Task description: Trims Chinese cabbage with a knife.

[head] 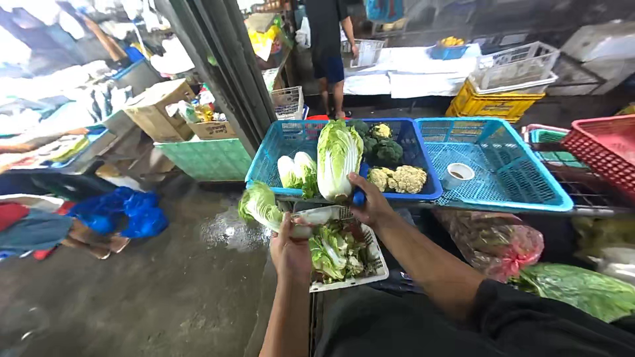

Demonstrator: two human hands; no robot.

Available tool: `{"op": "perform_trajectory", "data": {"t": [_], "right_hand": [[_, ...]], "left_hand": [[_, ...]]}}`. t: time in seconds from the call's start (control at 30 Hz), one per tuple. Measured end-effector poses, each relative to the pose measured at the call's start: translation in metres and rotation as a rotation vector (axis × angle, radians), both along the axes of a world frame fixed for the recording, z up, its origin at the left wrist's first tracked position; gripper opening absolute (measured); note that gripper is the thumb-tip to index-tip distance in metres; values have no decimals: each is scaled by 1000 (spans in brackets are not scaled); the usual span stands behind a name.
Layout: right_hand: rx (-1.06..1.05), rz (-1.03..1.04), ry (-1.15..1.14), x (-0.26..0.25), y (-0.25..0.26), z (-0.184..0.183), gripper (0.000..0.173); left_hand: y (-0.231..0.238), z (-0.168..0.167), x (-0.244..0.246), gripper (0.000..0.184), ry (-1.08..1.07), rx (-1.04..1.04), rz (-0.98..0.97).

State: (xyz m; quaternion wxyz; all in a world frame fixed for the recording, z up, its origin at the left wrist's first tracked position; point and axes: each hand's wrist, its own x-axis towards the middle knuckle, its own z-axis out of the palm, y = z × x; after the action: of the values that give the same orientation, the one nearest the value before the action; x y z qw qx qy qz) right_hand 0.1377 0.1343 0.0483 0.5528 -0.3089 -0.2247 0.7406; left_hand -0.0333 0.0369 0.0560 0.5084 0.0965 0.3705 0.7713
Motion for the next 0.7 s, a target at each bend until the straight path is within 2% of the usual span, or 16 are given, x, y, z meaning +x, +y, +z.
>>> {"op": "perform_trajectory", "data": {"t": [0.07, 0.13, 0.2, 0.23, 0.27, 0.37, 0.43, 0.47, 0.53, 0.57, 0.6, 0.7], "right_hand": [[117, 67, 68, 17, 2, -3, 49], [218, 195, 208, 32, 0, -13, 51], [281, 300, 340, 41, -7, -22, 49], [321, 341, 386, 45, -12, -26, 46], [349, 373, 415, 48, -16, -28, 42], [371, 412, 367, 53, -29, -31, 37], [344, 364, 185, 52, -37, -26, 42], [322, 333, 56, 48, -40, -19, 51], [238, 282, -253, 37, -43, 2, 74], [181, 256, -376, 33, -43, 12, 79], [151, 231, -465, 31, -42, 17, 80], [185, 163, -650, 40, -35, 20, 61]], "left_hand": [[9, -31, -18, 14, 123, -81, -28], [12, -79, -31, 26, 382, -222, -139], [6, -121, -43, 70, 766, -393, -358], [2, -128, -45, 86, 889, -447, -427], [-2, -123, -43, 90, 928, -438, -456], [-12, -69, -16, 72, 859, -115, -458], [-8, -30, 6, 79, 740, 116, -520], [-3, -14, 16, 81, 636, 177, -550], [7, 4, 35, 63, 411, 130, -531], [12, 5, 40, 53, 337, 72, -491], [16, 3, 44, 46, 287, 29, -446], [28, 4, 43, 43, 186, -2, -368]]}}
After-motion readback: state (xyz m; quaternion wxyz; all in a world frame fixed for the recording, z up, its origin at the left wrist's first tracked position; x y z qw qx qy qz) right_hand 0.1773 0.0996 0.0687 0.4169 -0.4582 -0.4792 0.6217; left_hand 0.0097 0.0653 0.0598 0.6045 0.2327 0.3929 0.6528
